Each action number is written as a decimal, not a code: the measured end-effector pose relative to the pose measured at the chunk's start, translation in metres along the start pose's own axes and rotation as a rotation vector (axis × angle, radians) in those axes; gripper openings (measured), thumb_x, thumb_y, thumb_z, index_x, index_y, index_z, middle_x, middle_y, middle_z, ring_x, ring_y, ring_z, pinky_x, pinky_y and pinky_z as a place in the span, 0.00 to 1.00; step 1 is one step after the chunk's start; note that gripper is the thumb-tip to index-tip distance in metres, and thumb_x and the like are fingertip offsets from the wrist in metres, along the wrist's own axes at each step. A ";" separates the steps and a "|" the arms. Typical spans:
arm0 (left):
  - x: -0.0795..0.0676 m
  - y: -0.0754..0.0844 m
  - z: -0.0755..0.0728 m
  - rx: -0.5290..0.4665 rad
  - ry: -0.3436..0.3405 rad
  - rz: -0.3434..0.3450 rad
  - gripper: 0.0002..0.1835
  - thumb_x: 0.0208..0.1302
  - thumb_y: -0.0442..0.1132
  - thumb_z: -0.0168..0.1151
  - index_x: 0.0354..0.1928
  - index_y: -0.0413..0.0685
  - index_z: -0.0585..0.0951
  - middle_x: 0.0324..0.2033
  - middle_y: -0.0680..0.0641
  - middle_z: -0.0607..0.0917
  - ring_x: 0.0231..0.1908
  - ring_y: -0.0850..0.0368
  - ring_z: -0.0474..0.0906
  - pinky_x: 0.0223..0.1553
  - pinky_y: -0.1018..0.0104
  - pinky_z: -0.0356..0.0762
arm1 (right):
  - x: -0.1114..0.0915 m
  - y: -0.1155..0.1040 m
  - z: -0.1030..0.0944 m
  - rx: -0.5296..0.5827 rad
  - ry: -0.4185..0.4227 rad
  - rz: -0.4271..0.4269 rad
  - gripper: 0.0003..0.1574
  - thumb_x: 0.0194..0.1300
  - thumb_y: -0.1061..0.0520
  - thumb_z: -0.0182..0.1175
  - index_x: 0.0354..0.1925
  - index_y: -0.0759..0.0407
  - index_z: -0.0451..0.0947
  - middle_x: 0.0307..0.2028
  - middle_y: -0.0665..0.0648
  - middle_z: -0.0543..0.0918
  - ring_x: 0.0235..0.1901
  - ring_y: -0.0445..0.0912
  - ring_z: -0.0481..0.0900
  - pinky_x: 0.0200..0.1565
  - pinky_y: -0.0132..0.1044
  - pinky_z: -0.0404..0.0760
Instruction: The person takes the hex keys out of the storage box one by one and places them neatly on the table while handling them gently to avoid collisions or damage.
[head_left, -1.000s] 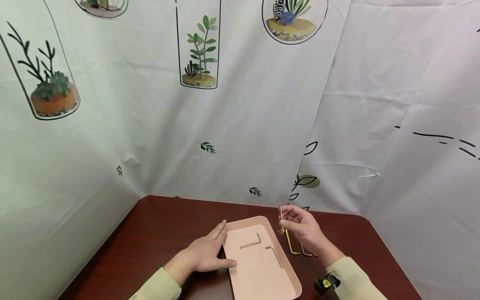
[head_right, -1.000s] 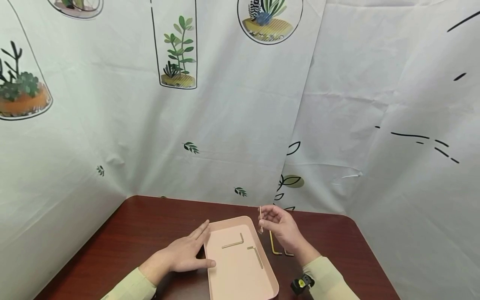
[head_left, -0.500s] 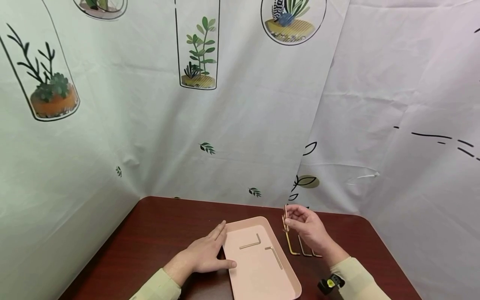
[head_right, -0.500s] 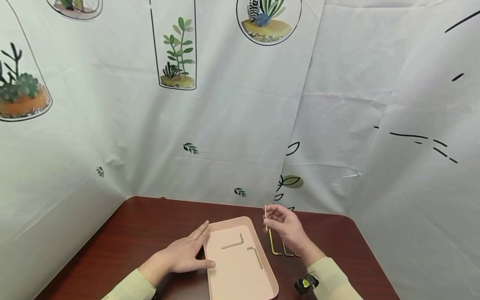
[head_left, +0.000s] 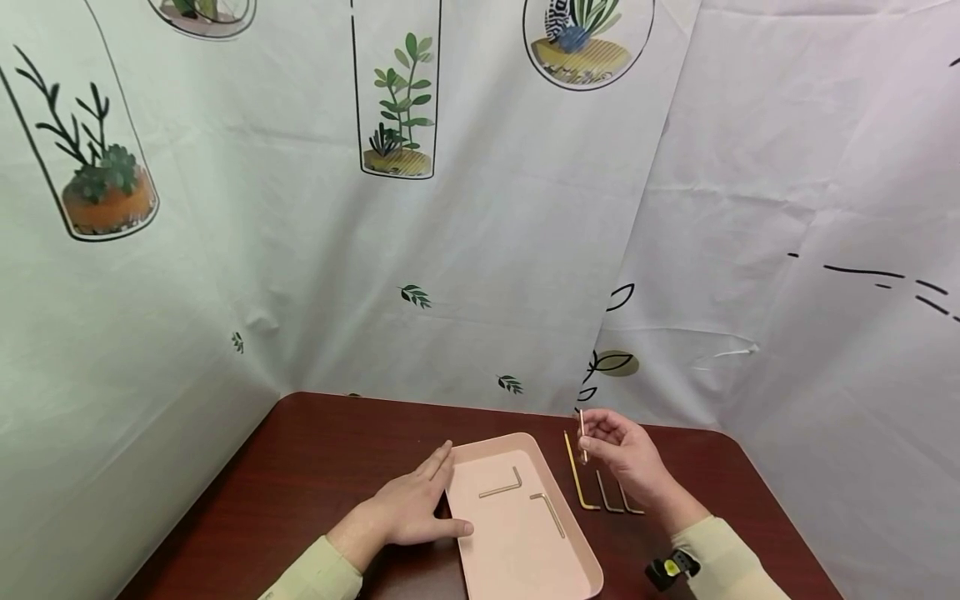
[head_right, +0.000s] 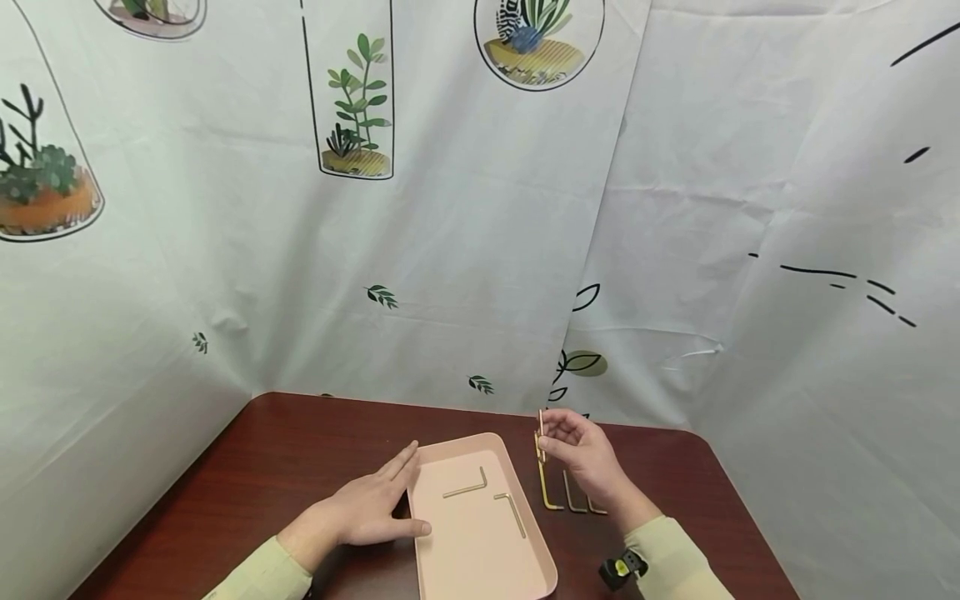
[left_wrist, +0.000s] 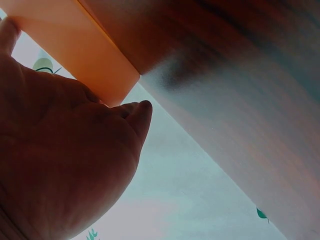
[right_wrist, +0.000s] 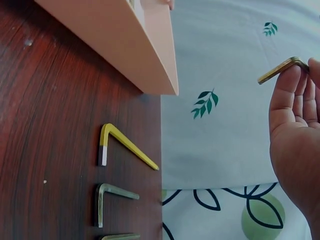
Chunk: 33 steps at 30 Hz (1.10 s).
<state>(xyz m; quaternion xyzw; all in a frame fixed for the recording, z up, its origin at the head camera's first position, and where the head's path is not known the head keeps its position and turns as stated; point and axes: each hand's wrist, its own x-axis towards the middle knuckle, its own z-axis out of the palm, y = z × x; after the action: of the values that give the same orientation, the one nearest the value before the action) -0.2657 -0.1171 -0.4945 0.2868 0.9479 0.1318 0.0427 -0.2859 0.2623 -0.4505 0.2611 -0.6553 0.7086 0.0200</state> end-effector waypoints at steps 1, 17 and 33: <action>0.000 0.000 0.000 0.000 0.000 0.000 0.64 0.59 0.82 0.49 0.81 0.39 0.48 0.81 0.42 0.45 0.78 0.49 0.53 0.58 0.51 0.76 | 0.000 0.000 -0.001 -0.010 0.005 0.004 0.18 0.68 0.73 0.61 0.55 0.69 0.75 0.41 0.57 0.81 0.40 0.42 0.82 0.39 0.34 0.83; 0.001 0.000 0.001 0.001 0.003 -0.001 0.65 0.59 0.82 0.49 0.81 0.39 0.48 0.81 0.42 0.45 0.77 0.50 0.54 0.58 0.50 0.77 | -0.004 0.001 -0.010 -0.141 0.064 0.037 0.20 0.65 0.70 0.66 0.54 0.73 0.74 0.39 0.63 0.81 0.35 0.44 0.83 0.34 0.37 0.85; 0.001 0.000 0.002 0.011 0.006 -0.005 0.64 0.59 0.82 0.49 0.81 0.40 0.48 0.81 0.42 0.45 0.78 0.49 0.54 0.59 0.50 0.76 | -0.011 0.004 -0.020 -0.231 0.095 0.095 0.21 0.66 0.68 0.66 0.55 0.75 0.73 0.38 0.62 0.81 0.33 0.47 0.83 0.33 0.38 0.84</action>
<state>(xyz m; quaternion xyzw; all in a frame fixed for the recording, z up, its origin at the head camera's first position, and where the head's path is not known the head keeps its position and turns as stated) -0.2660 -0.1159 -0.4965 0.2843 0.9495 0.1273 0.0384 -0.2849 0.2839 -0.4581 0.1919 -0.7424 0.6401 0.0474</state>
